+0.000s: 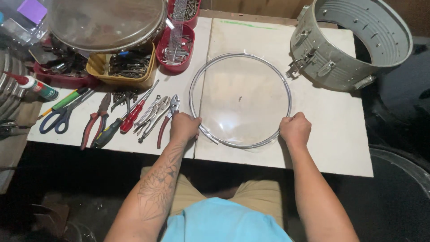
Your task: Fitting a metal hoop onto a drum head and adjusting it using pliers on a repair bench.
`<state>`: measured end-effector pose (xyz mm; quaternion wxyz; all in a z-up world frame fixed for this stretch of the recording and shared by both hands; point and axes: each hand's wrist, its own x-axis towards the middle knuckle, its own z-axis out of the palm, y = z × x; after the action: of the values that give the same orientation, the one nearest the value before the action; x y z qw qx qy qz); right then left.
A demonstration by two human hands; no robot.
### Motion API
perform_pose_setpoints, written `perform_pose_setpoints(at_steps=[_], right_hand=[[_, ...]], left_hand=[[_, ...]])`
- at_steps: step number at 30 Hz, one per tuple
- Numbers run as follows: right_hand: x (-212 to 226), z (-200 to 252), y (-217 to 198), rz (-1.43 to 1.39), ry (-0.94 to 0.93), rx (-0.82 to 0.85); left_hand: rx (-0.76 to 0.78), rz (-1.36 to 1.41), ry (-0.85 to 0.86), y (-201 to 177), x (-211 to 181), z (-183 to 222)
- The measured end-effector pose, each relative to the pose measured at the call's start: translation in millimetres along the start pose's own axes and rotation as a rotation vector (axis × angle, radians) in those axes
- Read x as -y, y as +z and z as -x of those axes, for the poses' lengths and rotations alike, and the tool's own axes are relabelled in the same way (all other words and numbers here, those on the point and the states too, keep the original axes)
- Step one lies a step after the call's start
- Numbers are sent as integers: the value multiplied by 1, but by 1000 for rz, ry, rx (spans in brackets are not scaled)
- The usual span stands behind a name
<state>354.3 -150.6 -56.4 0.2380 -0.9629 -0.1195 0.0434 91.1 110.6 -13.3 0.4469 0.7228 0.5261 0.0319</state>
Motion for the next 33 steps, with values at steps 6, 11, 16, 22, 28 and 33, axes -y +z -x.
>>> perform_pose_setpoints(at_steps=[6,11,16,22,28,33], right_hand=[[0,1,2,-5,-18,3],[-9,-4,12,15,-32,-11],[-13,-9,17,18,-38,-19],[-12,-6,17,28,-67,-45],[-11,0,15,41,-76,-58],[-10,0,16,38,-91,-60]], left_hand=[[-100,-44,-41,-13,-12,30],[-315,-204,607,13,34,23],[-414,-288,1265,22,57,27],[-377,-324,1294,27,64,14],[-230,-338,1161,36,67,6],[-130,-233,1135,39,66,-1]])
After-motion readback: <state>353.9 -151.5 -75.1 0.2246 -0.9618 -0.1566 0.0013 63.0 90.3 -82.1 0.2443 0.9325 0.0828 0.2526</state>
